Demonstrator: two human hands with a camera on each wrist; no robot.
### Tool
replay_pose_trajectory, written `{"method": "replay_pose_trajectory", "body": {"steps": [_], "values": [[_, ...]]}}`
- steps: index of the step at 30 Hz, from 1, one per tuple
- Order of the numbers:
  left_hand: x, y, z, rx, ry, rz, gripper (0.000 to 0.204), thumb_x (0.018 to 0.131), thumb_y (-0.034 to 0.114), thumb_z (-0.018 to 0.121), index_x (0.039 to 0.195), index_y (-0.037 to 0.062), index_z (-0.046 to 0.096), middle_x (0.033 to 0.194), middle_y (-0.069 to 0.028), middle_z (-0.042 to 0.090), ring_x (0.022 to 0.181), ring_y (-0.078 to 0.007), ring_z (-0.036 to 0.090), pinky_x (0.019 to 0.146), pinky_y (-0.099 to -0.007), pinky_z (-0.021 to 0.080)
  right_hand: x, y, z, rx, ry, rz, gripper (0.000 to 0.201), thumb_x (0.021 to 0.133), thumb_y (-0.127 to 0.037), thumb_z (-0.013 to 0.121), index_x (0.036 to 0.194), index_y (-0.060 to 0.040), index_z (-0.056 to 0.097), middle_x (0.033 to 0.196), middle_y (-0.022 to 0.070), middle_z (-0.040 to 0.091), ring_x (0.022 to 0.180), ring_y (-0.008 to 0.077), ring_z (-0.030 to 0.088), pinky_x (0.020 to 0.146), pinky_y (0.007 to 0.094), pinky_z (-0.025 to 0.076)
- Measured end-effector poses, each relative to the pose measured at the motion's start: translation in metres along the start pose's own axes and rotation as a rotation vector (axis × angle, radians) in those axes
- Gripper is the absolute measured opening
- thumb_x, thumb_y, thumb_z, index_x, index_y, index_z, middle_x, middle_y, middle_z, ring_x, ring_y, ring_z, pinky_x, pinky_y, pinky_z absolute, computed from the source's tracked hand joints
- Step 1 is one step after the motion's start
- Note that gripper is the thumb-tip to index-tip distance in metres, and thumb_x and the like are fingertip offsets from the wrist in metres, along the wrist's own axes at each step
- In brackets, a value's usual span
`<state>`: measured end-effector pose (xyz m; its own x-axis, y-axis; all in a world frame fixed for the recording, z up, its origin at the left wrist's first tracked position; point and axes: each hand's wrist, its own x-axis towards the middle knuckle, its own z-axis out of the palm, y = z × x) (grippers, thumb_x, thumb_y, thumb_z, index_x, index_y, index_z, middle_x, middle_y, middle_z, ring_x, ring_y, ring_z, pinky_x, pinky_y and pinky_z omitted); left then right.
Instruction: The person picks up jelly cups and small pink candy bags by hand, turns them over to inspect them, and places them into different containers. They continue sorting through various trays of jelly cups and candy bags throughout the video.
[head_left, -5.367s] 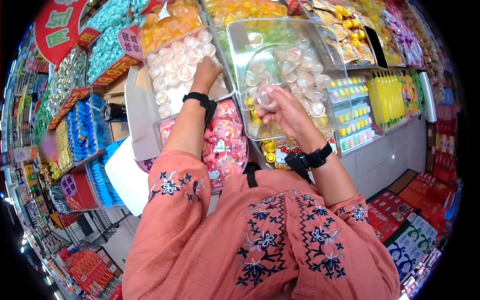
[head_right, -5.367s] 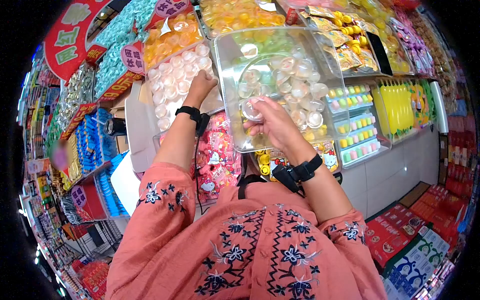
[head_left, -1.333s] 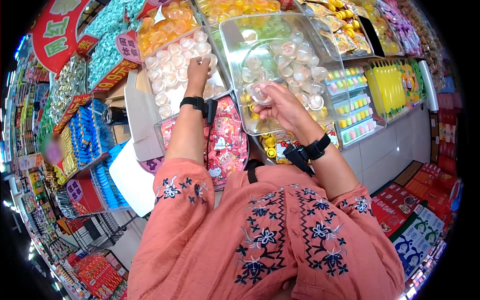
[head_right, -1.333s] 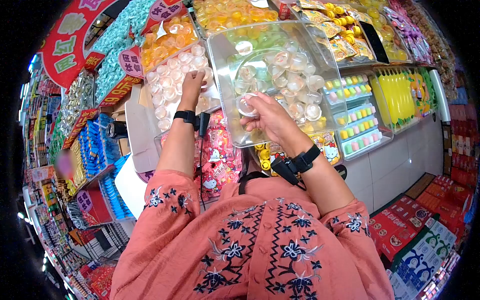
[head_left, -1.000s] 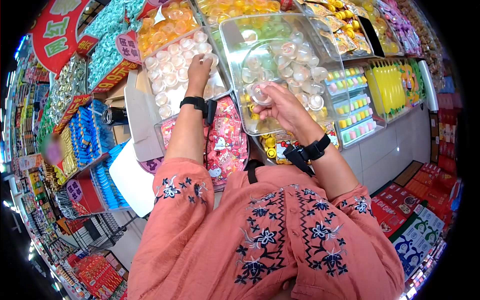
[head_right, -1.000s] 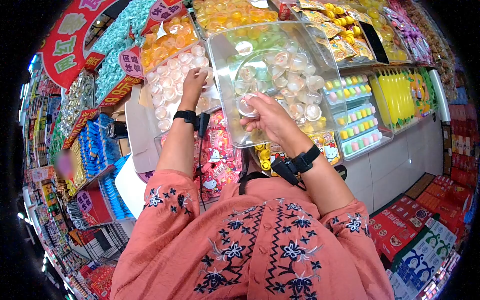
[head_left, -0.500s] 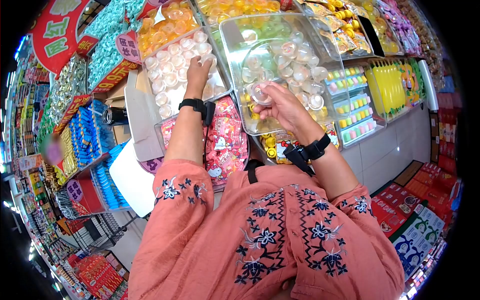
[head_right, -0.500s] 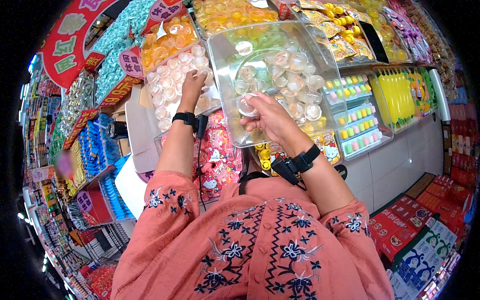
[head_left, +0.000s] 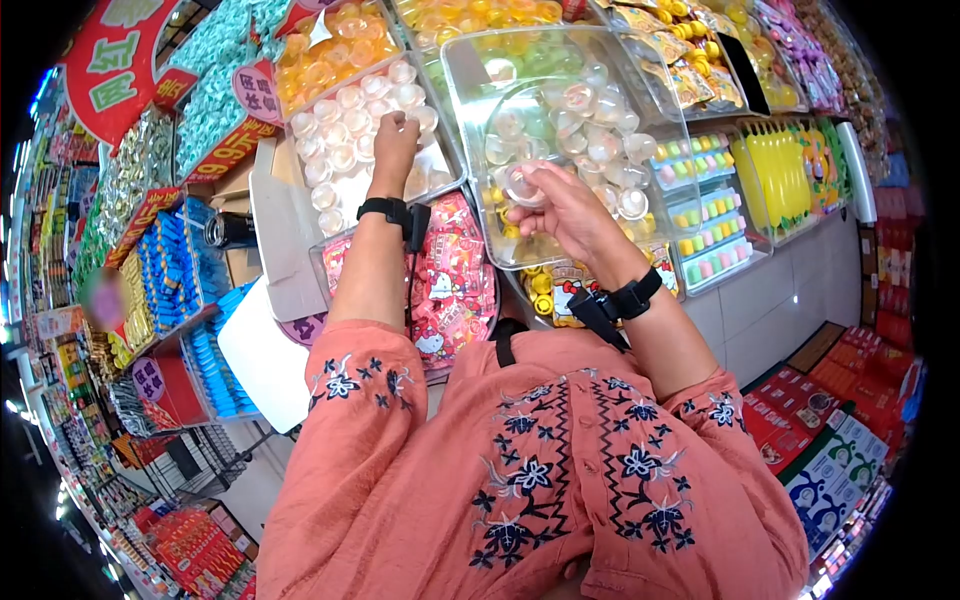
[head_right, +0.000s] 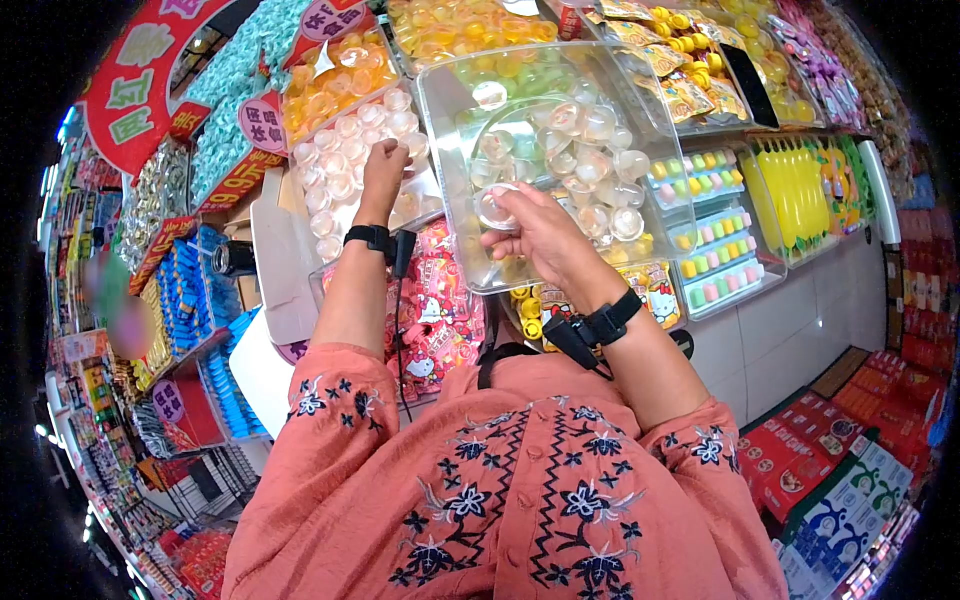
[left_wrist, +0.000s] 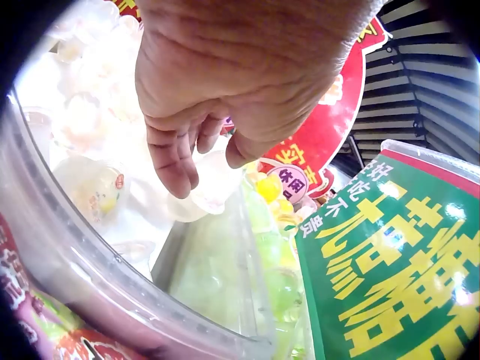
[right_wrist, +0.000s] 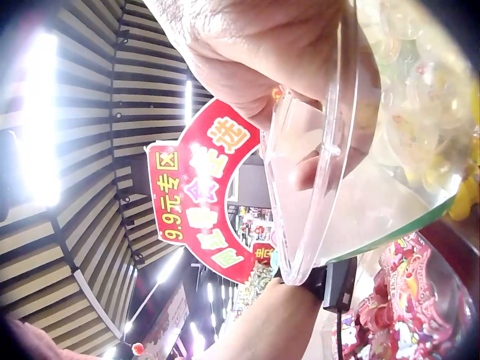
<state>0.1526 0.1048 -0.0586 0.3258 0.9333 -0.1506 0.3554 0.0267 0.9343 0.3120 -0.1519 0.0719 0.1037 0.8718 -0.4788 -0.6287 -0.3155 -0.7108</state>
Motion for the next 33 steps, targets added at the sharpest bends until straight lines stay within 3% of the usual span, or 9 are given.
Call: {"method": "replay_pose_trajectory", "body": {"steps": [13, 19, 26, 29, 33], "values": [[-0.009, 0.011, -0.010, -0.145, -0.052, -0.027, 0.043, 0.093, 0.023, 0.055, 0.120, -0.0101, 0.051, 0.106, -0.0180, 0.064, 0.085, -0.0231, 0.068, 0.069, -0.0319, 0.057, -0.016, -0.029, 0.027, -0.096, -0.081, -0.201, 0.036, 0.097, -0.020, 0.055, 0.125, 0.0013, 0.048, 0.107, 0.0079, 0.060, 0.088, 0.0188, 0.066, 0.068, 0.0264, 0.054], [-0.014, 0.008, -0.016, -0.326, -0.165, -0.085, 0.043, 0.096, 0.026, 0.054, 0.125, -0.0049, 0.049, 0.116, -0.0145, 0.058, 0.102, -0.0264, 0.064, 0.083, -0.0354, 0.056, -0.011, -0.084, 0.073, -0.373, -0.154, -0.263, 0.040, 0.097, -0.025, 0.057, 0.128, 0.0000, 0.049, 0.110, 0.0097, 0.061, 0.087, 0.0201, 0.067, 0.068, 0.0271, 0.054], [-0.011, 0.003, -0.016, -0.436, -0.166, -0.143, 0.044, 0.093, 0.025, 0.056, 0.127, -0.0026, 0.050, 0.114, -0.0118, 0.058, 0.102, -0.0245, 0.062, 0.083, -0.0344, 0.055, 0.064, -0.122, 0.141, -0.893, -0.309, -0.281, 0.046, 0.092, -0.038, 0.059, 0.117, -0.0001, 0.059, 0.105, 0.0102, 0.062, 0.085, 0.0202, 0.067, 0.069, 0.0301, 0.055], [-0.011, 0.004, -0.019, -0.427, -0.175, -0.164, 0.036, 0.091, 0.025, 0.056, 0.118, 0.0013, 0.052, 0.109, -0.0077, 0.057, 0.096, -0.0211, 0.061, 0.080, -0.0331, 0.054, 0.114, -0.111, 0.149, -0.986, -0.325, -0.232, 0.051, 0.088, -0.044, 0.058, 0.113, -0.0001, 0.062, 0.103, 0.0114, 0.063, 0.083, 0.0205, 0.066, 0.070, 0.0318, 0.056], [-0.012, 0.003, -0.022, -0.424, -0.173, -0.231, 0.039, 0.094, 0.025, 0.054, 0.124, 0.0013, 0.051, 0.109, -0.0052, 0.058, 0.099, -0.0201, 0.061, 0.081, -0.0344, 0.054, 0.185, -0.081, 0.142, -1.059, -0.242, -0.092, 0.050, 0.087, -0.044, 0.058, 0.111, -0.0009, 0.063, 0.097, 0.0114, 0.064, 0.081, 0.0206, 0.065, 0.070, 0.0335, 0.056]]}}
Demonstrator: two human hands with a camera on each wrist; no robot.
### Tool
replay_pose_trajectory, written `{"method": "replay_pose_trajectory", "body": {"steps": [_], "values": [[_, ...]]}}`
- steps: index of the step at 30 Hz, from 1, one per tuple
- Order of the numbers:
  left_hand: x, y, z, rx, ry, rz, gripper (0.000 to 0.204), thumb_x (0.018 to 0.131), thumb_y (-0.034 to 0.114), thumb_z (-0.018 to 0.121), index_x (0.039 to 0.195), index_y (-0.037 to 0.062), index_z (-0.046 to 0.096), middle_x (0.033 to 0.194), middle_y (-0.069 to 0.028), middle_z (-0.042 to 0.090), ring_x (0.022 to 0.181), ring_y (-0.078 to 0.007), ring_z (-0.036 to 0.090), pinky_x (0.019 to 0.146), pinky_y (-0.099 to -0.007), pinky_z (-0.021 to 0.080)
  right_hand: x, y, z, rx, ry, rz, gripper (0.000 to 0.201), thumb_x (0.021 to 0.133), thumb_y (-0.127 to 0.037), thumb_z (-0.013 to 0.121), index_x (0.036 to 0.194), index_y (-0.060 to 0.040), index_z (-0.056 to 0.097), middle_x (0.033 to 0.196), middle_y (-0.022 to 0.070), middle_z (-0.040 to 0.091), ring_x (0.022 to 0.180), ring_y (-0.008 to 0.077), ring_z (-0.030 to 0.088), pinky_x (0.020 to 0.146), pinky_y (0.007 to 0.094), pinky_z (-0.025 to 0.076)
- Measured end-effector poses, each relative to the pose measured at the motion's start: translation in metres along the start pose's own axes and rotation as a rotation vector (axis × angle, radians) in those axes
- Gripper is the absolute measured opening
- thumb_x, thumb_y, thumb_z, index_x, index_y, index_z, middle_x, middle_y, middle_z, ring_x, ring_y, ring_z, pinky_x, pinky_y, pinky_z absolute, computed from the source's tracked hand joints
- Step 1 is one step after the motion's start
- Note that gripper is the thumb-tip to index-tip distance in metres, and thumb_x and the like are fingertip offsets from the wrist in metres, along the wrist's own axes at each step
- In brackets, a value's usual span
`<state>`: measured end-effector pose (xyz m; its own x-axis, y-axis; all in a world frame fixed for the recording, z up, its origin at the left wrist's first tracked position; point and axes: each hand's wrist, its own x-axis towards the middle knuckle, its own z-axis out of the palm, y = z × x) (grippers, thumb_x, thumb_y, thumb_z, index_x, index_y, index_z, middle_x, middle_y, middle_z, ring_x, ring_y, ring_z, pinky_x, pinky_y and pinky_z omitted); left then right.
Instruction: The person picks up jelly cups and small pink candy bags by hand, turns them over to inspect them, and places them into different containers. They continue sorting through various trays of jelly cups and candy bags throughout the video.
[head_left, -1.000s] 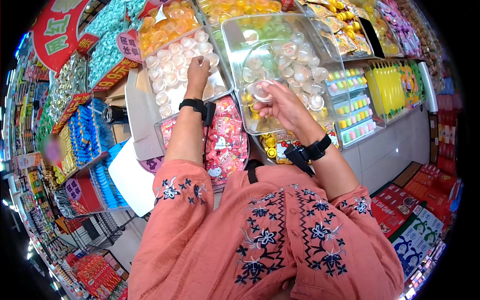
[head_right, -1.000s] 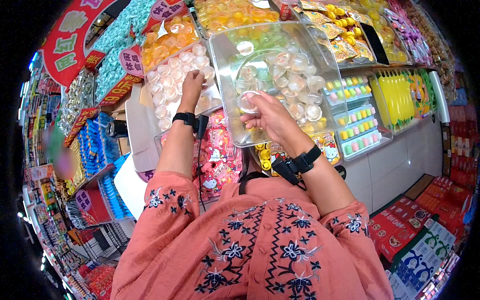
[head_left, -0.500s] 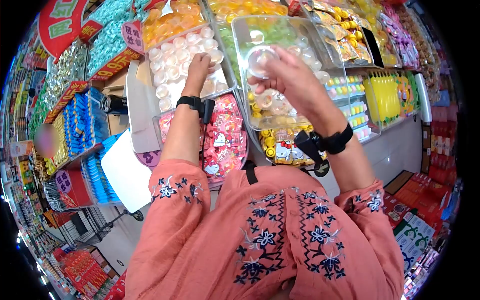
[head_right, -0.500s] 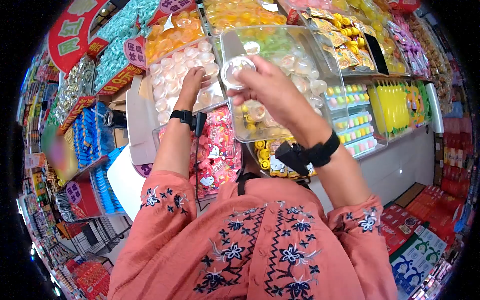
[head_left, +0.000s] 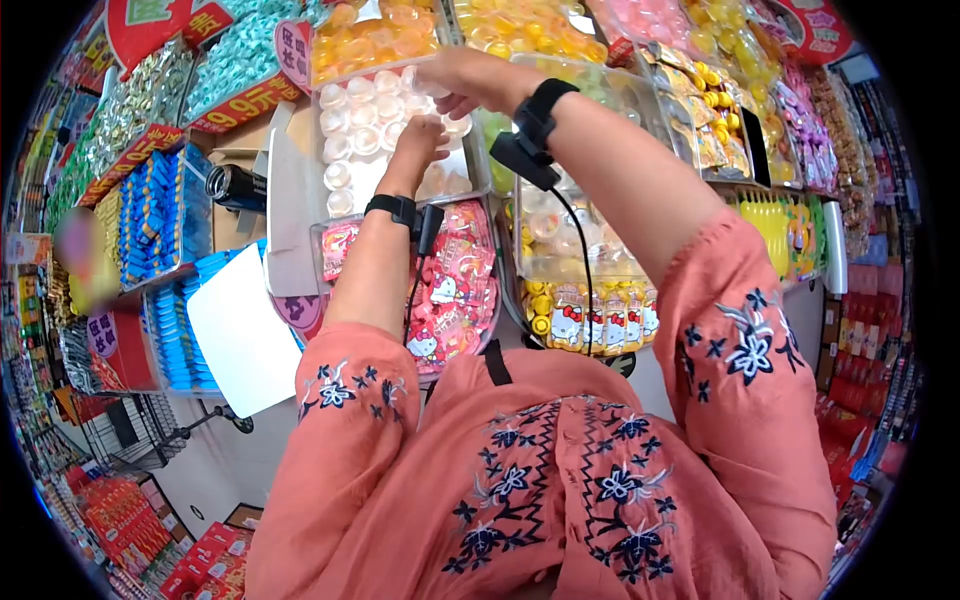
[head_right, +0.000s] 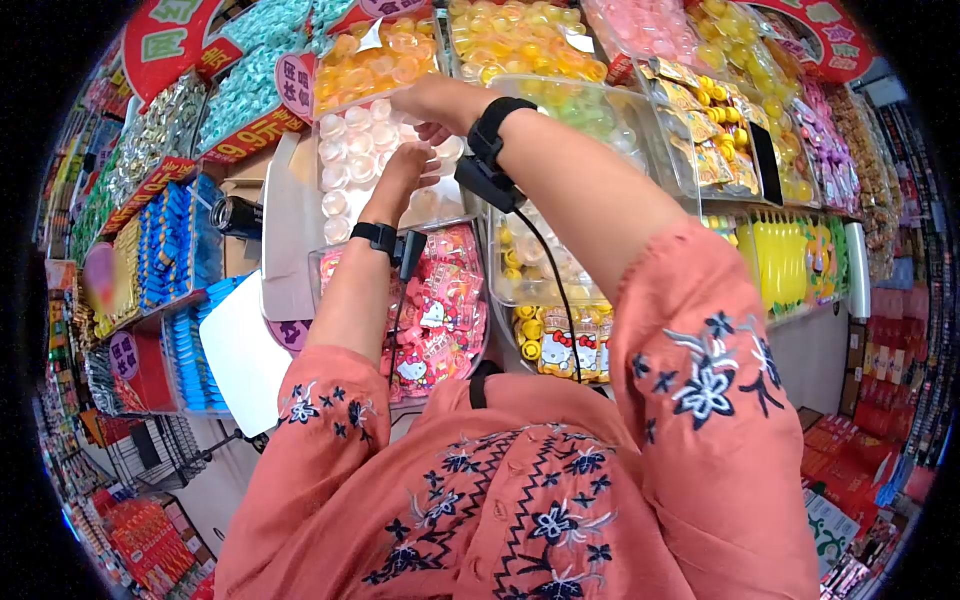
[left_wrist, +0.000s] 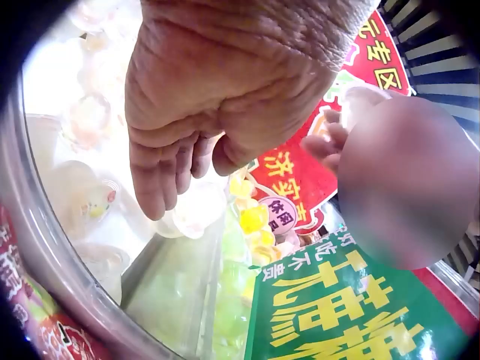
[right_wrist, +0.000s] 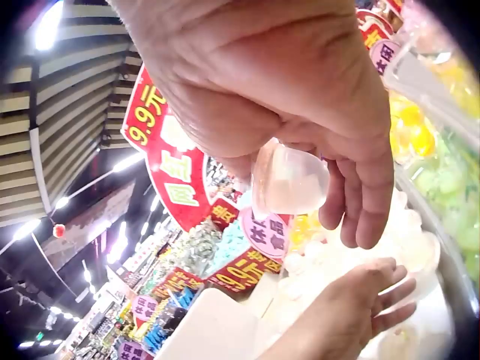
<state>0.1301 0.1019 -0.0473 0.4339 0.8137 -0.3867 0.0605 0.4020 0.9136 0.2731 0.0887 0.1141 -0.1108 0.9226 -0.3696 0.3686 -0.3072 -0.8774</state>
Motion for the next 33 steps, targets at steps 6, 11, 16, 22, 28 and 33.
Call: {"method": "replay_pose_trajectory", "body": {"steps": [6, 11, 16, 22, 28, 33], "values": [[-0.007, 0.008, 0.002, 0.072, 0.014, -0.010, 0.036, 0.097, 0.019, 0.051, 0.127, -0.0005, 0.047, 0.114, -0.0086, 0.059, 0.103, -0.0202, 0.060, 0.083, -0.0351, 0.053, 0.045, 0.037, 0.013, 0.009, 0.011, 0.099, 0.043, 0.086, -0.041, 0.059, 0.102, -0.0014, 0.064, 0.090, 0.0095, 0.061, 0.075, 0.0193, 0.060, 0.073, 0.0356, 0.054], [-0.009, 0.014, 0.002, 0.083, -0.002, -0.030, 0.036, 0.097, 0.019, 0.051, 0.127, -0.0008, 0.047, 0.116, -0.0098, 0.060, 0.105, -0.0203, 0.059, 0.085, -0.0353, 0.053, 0.053, 0.048, 0.017, -0.011, 0.026, 0.188, 0.045, 0.085, -0.041, 0.059, 0.100, 0.0004, 0.064, 0.090, 0.0094, 0.062, 0.075, 0.0193, 0.061, 0.074, 0.0360, 0.054], [-0.006, 0.012, 0.001, 0.114, -0.012, -0.040, 0.036, 0.098, 0.021, 0.050, 0.127, -0.0007, 0.047, 0.118, -0.0098, 0.060, 0.106, -0.0200, 0.059, 0.086, -0.0357, 0.052, 0.060, 0.061, 0.014, -0.034, -0.093, 0.146, 0.048, 0.084, -0.043, 0.058, 0.101, 0.0009, 0.065, 0.094, 0.0105, 0.064, 0.077, 0.0202, 0.062, 0.075, 0.0367, 0.053], [-0.005, 0.008, -0.001, 0.123, -0.043, -0.038, 0.035, 0.098, 0.021, 0.050, 0.124, -0.0012, 0.050, 0.119, -0.0101, 0.059, 0.106, -0.0204, 0.058, 0.086, -0.0351, 0.052, 0.066, 0.070, 0.016, -0.051, -0.107, 0.159, 0.047, 0.083, -0.044, 0.059, 0.099, 0.0004, 0.065, 0.093, 0.0098, 0.064, 0.078, 0.0203, 0.061, 0.076, 0.0371, 0.053], [-0.010, 0.002, -0.012, 0.340, 0.076, 0.049, 0.035, 0.094, 0.024, 0.056, 0.117, -0.0022, 0.056, 0.112, -0.0138, 0.064, 0.101, -0.0245, 0.062, 0.083, -0.0367, 0.052, 0.065, 0.072, 0.021, -0.047, -0.071, 0.192, 0.049, 0.084, -0.045, 0.059, 0.102, 0.0008, 0.063, 0.093, 0.0124, 0.063, 0.077, 0.0226, 0.061, 0.074, 0.0383, 0.053], [-0.030, 0.005, -0.025, 0.894, 0.191, 0.302, 0.035, 0.086, 0.027, 0.062, 0.108, -0.0006, 0.062, 0.101, -0.0229, 0.068, 0.098, -0.0372, 0.065, 0.083, -0.0442, 0.051, 0.064, 0.075, 0.017, -0.022, -0.075, 0.214, 0.052, 0.084, -0.046, 0.059, 0.105, 0.0018, 0.062, 0.094, 0.0145, 0.061, 0.080, 0.0241, 0.062, 0.072, 0.0391, 0.054]]}}
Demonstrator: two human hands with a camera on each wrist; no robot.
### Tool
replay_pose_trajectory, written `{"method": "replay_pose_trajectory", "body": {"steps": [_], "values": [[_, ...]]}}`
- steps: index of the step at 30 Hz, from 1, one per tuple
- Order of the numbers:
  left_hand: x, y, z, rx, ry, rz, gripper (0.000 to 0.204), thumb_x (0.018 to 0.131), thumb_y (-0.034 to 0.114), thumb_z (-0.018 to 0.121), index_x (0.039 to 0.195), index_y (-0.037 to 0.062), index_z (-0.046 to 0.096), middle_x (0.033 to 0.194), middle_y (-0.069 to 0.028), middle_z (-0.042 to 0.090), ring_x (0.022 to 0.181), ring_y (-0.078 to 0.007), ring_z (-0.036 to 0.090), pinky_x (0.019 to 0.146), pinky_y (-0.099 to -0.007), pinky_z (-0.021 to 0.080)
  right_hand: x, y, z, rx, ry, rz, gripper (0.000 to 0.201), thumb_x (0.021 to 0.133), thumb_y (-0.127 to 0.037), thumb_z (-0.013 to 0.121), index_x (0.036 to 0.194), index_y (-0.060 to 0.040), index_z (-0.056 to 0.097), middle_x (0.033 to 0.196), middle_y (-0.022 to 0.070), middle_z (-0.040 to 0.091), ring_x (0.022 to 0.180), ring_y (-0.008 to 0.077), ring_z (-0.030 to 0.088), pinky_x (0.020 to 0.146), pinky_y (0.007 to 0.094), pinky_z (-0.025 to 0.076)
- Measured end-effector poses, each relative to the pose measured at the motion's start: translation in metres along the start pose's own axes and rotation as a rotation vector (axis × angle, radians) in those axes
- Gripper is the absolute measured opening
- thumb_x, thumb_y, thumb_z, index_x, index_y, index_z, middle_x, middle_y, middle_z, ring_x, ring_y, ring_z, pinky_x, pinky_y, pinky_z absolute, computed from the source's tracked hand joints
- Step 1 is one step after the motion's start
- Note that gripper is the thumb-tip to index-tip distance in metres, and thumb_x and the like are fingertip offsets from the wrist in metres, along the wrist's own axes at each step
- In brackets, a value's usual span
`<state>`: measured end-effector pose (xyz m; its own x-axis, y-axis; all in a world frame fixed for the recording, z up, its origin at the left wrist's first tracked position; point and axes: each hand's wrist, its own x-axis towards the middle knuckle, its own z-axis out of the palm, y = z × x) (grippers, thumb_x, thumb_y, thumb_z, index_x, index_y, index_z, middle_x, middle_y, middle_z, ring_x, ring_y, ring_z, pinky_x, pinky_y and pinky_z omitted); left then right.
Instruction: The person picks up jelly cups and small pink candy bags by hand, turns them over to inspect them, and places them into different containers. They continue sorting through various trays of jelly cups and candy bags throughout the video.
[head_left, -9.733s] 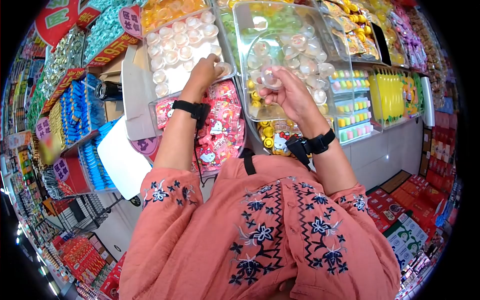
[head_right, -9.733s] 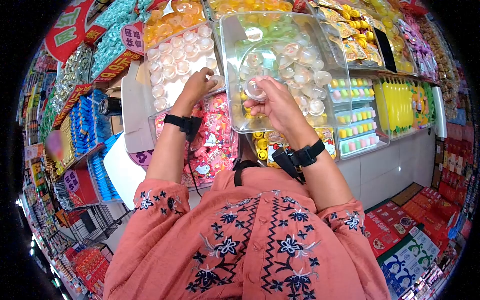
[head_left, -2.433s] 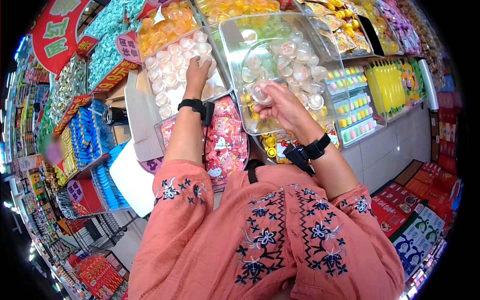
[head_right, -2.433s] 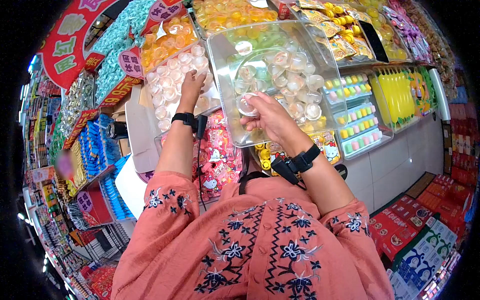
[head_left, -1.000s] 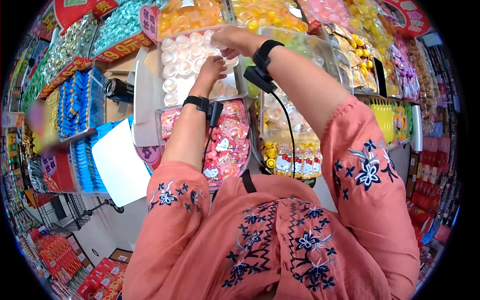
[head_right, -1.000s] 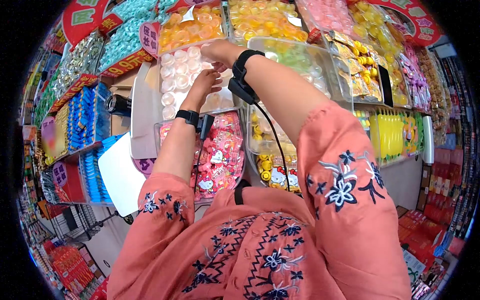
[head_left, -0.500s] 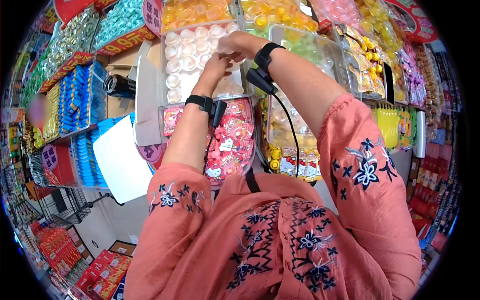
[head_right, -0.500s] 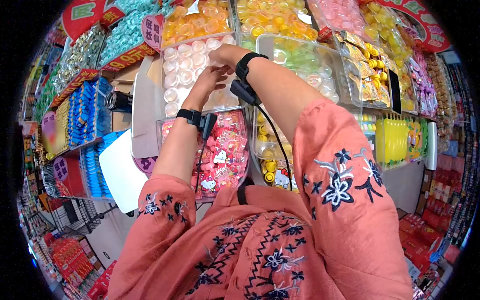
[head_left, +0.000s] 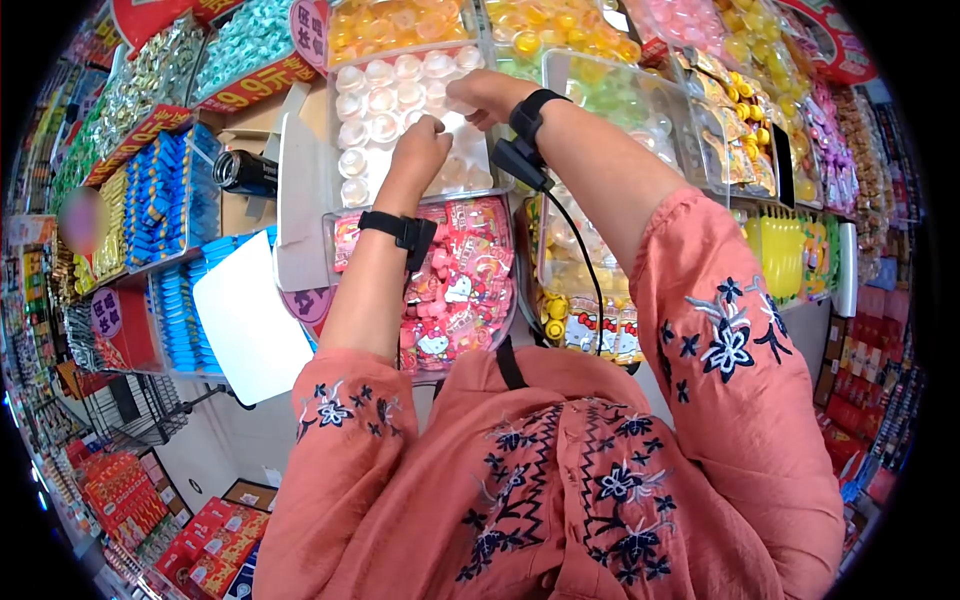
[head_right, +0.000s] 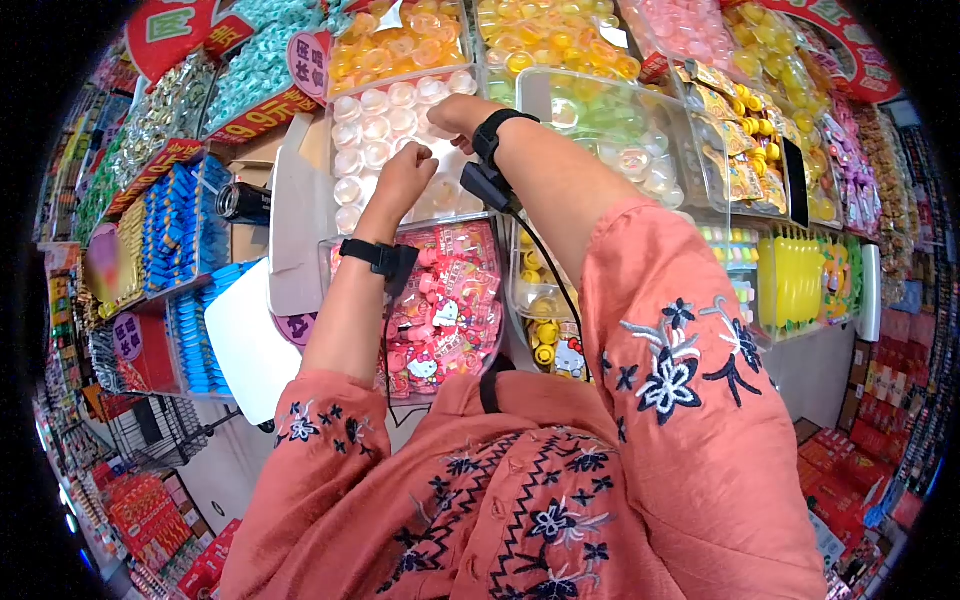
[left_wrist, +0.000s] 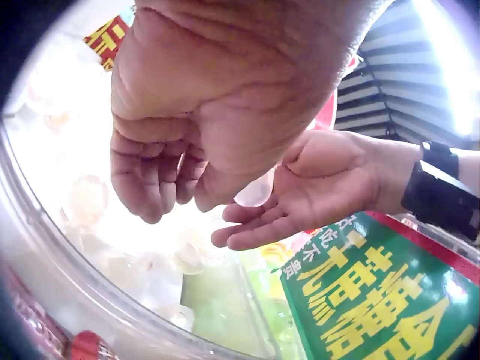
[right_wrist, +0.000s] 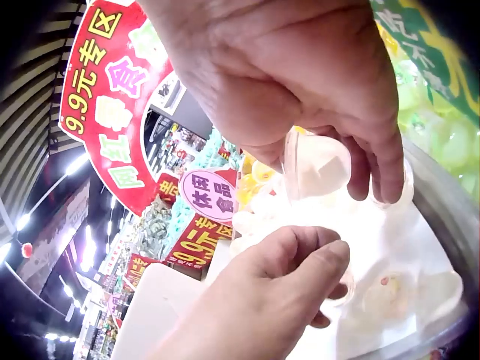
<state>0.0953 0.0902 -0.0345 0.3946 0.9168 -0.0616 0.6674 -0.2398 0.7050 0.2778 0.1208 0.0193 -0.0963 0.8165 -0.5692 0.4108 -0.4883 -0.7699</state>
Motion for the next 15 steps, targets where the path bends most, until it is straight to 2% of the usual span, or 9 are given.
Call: {"method": "replay_pose_trajectory", "body": {"steps": [3, 6, 9, 12, 15], "values": [[-0.010, 0.010, -0.011, 0.221, -0.104, -0.034, 0.036, 0.086, 0.030, 0.065, 0.108, 0.0015, 0.063, 0.100, -0.0211, 0.069, 0.096, -0.0354, 0.066, 0.082, -0.0411, 0.051, 0.001, 0.002, -0.001, 0.011, -0.002, 0.016, 0.052, 0.084, -0.046, 0.059, 0.105, 0.0018, 0.062, 0.094, 0.0138, 0.061, 0.083, 0.0248, 0.062, 0.072, 0.0391, 0.055], [-0.012, 0.017, -0.010, 0.373, -0.184, -0.029, 0.039, 0.085, 0.036, 0.066, 0.105, 0.0021, 0.064, 0.100, -0.0207, 0.069, 0.096, -0.0365, 0.066, 0.081, -0.0433, 0.051, 0.001, 0.002, 0.003, 0.026, 0.040, 0.035, 0.052, 0.083, -0.046, 0.059, 0.105, 0.0008, 0.062, 0.094, 0.0140, 0.061, 0.081, 0.0244, 0.062, 0.071, 0.0384, 0.054], [-0.010, 0.015, -0.003, 0.437, -0.228, -0.025, 0.038, 0.083, 0.037, 0.067, 0.102, 0.0039, 0.067, 0.098, -0.0210, 0.069, 0.094, -0.0367, 0.067, 0.079, -0.0441, 0.052, -0.001, 0.002, 0.001, 0.023, 0.010, 0.016, 0.052, 0.083, -0.046, 0.060, 0.105, 0.0007, 0.062, 0.093, 0.0146, 0.061, 0.081, 0.0241, 0.062, 0.072, 0.0382, 0.055], [-0.009, 0.011, 0.002, 0.462, -0.262, -0.022, 0.032, 0.085, 0.034, 0.063, 0.098, 0.0056, 0.069, 0.097, -0.0205, 0.069, 0.093, -0.0370, 0.067, 0.078, -0.0453, 0.052, 0.001, 0.000, 0.001, -0.005, 0.020, 0.043, 0.052, 0.083, -0.046, 0.060, 0.104, 0.0012, 0.062, 0.092, 0.0152, 0.061, 0.079, 0.0240, 0.063, 0.072, 0.0377, 0.055], [-0.007, 0.005, 0.006, 0.473, -0.256, -0.031, 0.026, 0.086, 0.021, 0.056, 0.100, 0.0047, 0.070, 0.099, -0.0204, 0.070, 0.094, -0.0363, 0.067, 0.079, -0.0465, 0.052, 0.003, 0.001, 0.000, 0.001, 0.012, 0.044, 0.051, 0.083, -0.045, 0.060, 0.104, 0.0016, 0.062, 0.090, 0.0153, 0.061, 0.077, 0.0240, 0.063, 0.073, 0.0377, 0.055]]}}
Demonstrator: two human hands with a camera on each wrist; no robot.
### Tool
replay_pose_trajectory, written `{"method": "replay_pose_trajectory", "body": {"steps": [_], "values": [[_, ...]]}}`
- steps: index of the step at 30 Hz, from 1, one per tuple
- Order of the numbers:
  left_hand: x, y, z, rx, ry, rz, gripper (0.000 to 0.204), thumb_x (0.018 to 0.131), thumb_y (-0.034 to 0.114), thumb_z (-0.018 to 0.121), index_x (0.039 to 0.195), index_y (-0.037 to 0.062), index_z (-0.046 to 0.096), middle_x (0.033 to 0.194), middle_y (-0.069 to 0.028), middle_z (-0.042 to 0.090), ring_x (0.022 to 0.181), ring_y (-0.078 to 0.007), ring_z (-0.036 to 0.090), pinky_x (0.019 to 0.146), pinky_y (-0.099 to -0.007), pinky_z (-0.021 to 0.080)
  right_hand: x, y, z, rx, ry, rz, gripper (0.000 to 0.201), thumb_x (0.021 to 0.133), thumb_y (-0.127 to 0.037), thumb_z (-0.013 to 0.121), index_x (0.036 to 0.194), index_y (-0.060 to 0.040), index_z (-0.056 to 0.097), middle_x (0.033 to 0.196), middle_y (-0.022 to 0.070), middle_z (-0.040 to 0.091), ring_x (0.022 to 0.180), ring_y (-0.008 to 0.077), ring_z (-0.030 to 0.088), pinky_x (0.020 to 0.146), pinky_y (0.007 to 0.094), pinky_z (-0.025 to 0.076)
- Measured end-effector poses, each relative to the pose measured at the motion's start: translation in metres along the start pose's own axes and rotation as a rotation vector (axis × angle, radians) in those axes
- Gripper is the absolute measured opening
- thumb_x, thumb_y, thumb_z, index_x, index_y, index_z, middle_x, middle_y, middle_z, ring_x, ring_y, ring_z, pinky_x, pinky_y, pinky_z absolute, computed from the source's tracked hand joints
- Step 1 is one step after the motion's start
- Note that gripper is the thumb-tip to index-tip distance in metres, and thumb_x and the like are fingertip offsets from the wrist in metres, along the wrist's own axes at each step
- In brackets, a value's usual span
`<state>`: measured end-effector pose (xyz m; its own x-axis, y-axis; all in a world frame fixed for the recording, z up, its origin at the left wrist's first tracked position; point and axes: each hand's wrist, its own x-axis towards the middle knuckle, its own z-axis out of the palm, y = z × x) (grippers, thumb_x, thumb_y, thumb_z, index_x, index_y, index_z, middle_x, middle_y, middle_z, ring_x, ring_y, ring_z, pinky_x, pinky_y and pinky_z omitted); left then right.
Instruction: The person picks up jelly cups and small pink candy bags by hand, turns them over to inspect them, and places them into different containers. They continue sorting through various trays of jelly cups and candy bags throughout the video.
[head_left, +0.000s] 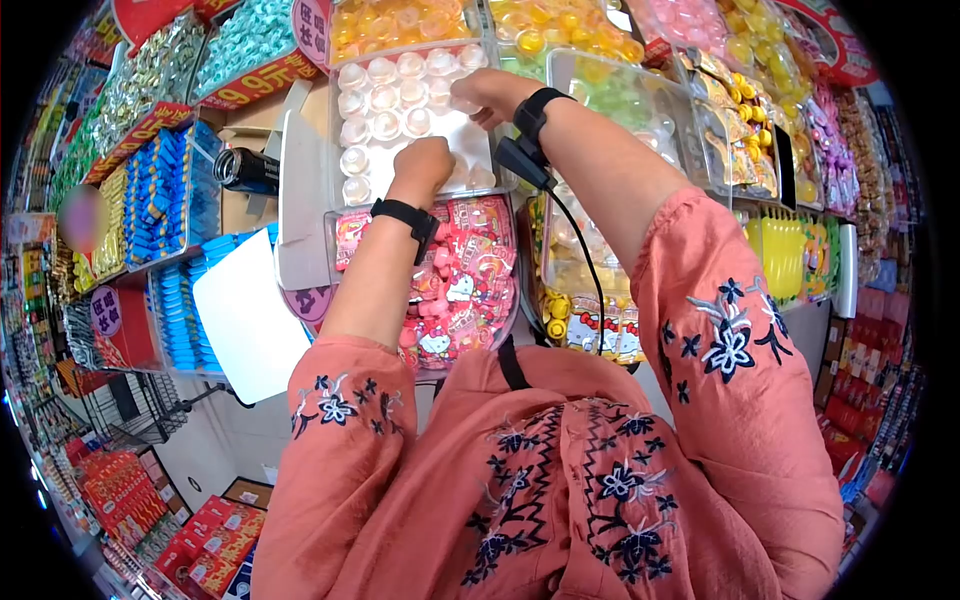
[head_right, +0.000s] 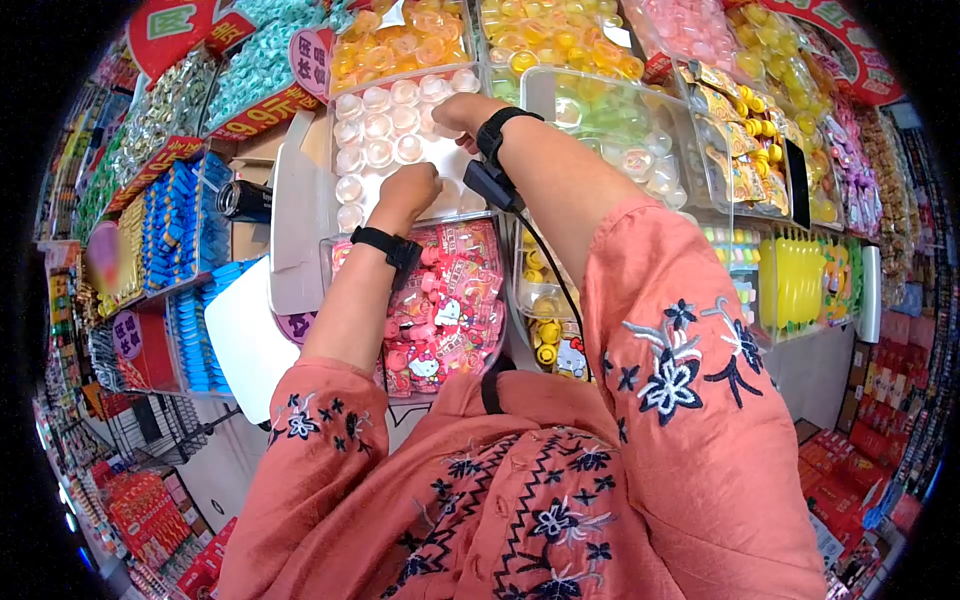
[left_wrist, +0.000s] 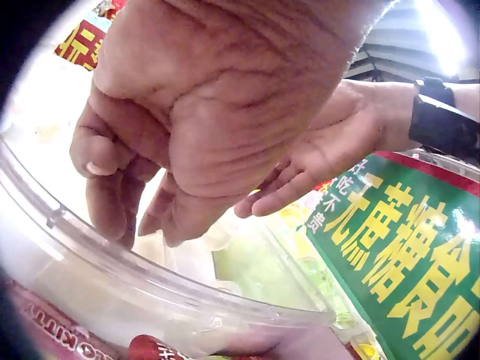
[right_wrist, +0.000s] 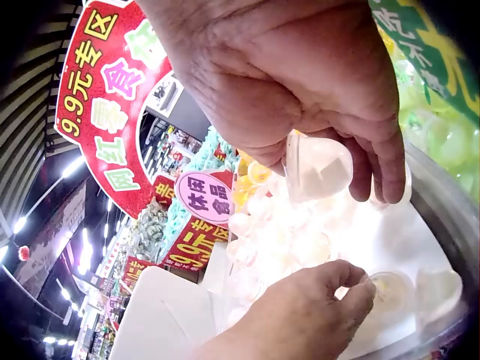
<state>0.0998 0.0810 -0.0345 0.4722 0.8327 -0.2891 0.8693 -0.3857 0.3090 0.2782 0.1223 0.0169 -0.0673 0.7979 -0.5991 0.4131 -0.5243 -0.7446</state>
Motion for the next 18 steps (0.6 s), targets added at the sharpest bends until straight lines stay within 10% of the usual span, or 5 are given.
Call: {"method": "replay_pose_trajectory", "body": {"steps": [12, 14, 18], "values": [[0.032, -0.031, 0.046, -0.464, 0.076, -0.235, 0.025, 0.088, 0.021, 0.059, 0.096, -0.0014, 0.067, 0.098, -0.0225, 0.069, 0.096, -0.0379, 0.066, 0.081, -0.0423, 0.052, 0.005, -0.003, 0.004, 0.000, 0.060, 0.090, 0.048, 0.083, -0.041, 0.061, 0.103, 0.0025, 0.062, 0.089, 0.0162, 0.062, 0.075, 0.0254, 0.063, 0.069, 0.0383, 0.056], [0.046, -0.043, 0.064, -0.421, 0.064, -0.087, 0.023, 0.089, 0.014, 0.054, 0.089, -0.0059, 0.065, 0.077, -0.0152, 0.068, 0.067, -0.0253, 0.064, 0.056, -0.0365, 0.047, 0.001, -0.005, 0.003, 0.000, 0.042, 0.065, 0.047, 0.084, -0.040, 0.060, 0.103, 0.0028, 0.062, 0.089, 0.0161, 0.062, 0.075, 0.0255, 0.064, 0.068, 0.0383, 0.056], [0.022, -0.003, 0.021, -1.072, -0.002, -0.513, 0.022, 0.091, 0.012, 0.058, 0.093, -0.0095, 0.063, 0.083, -0.0179, 0.070, 0.063, -0.0222, 0.068, 0.047, -0.0363, 0.048, -0.001, -0.001, 0.000, 0.032, 0.019, 0.007, 0.045, 0.085, -0.039, 0.059, 0.103, 0.0030, 0.061, 0.089, 0.0158, 0.062, 0.076, 0.0260, 0.064, 0.067, 0.0382, 0.056]]}}
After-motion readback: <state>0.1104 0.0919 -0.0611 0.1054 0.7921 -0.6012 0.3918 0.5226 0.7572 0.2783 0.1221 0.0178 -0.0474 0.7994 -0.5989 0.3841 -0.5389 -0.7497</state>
